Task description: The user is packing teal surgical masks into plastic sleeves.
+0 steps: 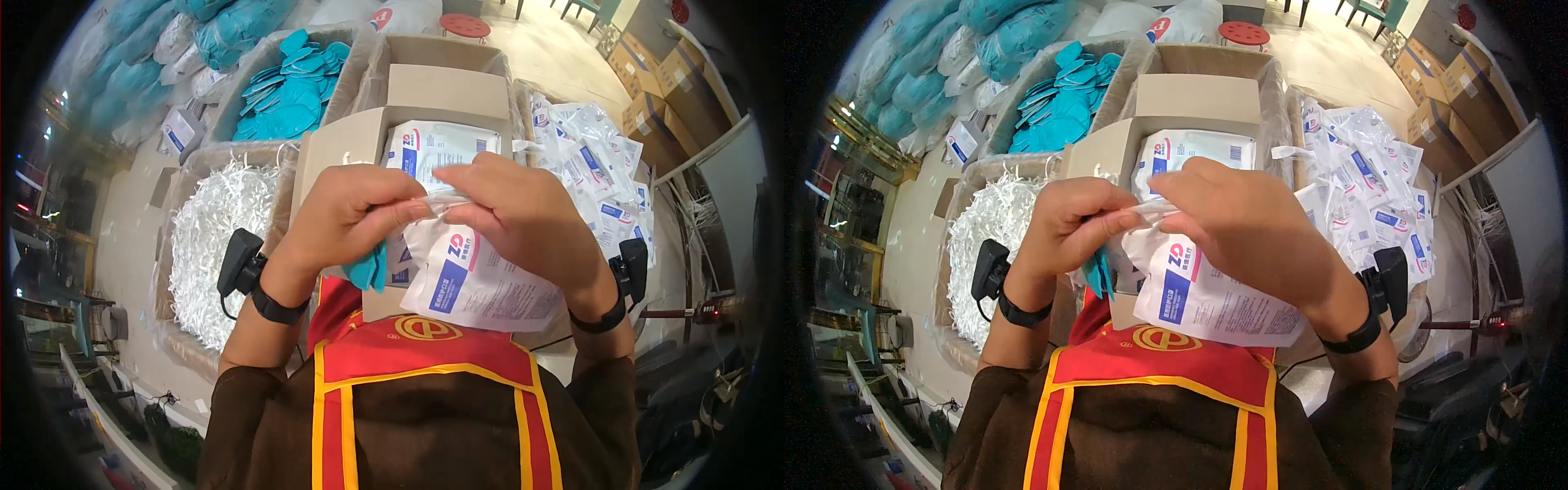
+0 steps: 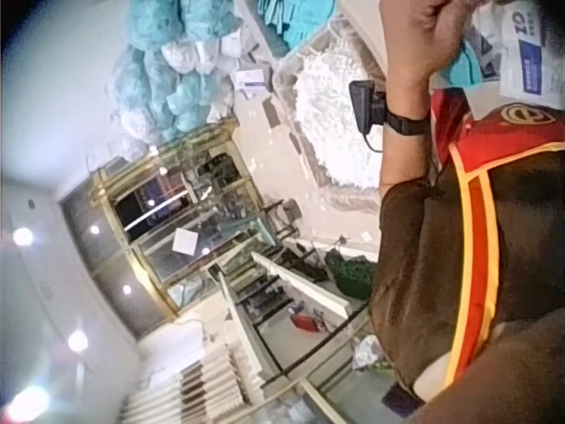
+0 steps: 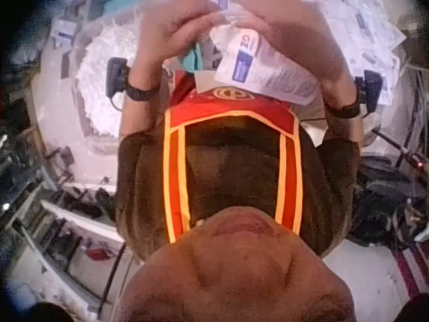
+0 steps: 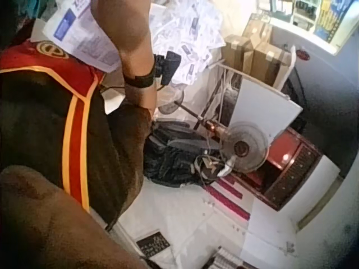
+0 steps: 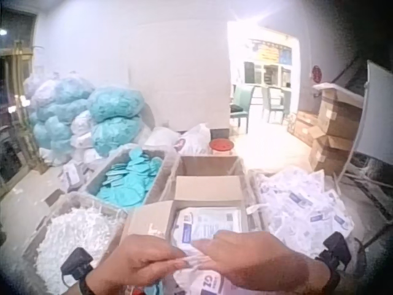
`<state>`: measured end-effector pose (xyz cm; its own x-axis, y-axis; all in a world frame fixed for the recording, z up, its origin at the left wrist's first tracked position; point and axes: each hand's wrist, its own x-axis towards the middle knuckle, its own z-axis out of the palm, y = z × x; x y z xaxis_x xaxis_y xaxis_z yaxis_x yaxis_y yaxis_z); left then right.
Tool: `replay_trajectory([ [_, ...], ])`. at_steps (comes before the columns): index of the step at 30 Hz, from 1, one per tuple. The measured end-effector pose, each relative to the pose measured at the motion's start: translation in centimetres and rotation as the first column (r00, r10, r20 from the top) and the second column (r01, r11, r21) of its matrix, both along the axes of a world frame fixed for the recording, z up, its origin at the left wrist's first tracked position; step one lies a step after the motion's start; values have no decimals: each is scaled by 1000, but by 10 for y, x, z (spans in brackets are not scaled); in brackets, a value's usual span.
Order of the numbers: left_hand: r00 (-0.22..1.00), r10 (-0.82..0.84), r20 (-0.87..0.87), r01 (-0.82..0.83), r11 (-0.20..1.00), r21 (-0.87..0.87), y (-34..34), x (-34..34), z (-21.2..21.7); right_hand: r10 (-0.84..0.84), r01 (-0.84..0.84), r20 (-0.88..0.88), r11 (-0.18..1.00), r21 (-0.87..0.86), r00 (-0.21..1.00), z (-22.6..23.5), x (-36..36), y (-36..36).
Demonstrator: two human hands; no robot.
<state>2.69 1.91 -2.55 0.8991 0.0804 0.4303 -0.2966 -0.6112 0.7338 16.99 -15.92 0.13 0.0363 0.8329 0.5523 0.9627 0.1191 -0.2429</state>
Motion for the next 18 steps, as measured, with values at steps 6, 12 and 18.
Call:
replay_trajectory([
  [6,986,165,18,-161,978,-131,-15,-3,-10,43,-48,-75,997,-58,996,-5,-4,5],
  [12,971,196,-137,-233,644,-729,-3,7,-27,70,-55,139,992,-113,988,-8,-27,-6],
  [18,912,396,-105,-372,692,-619,54,19,-69,244,-240,74,969,-48,967,4,-41,-32],
])
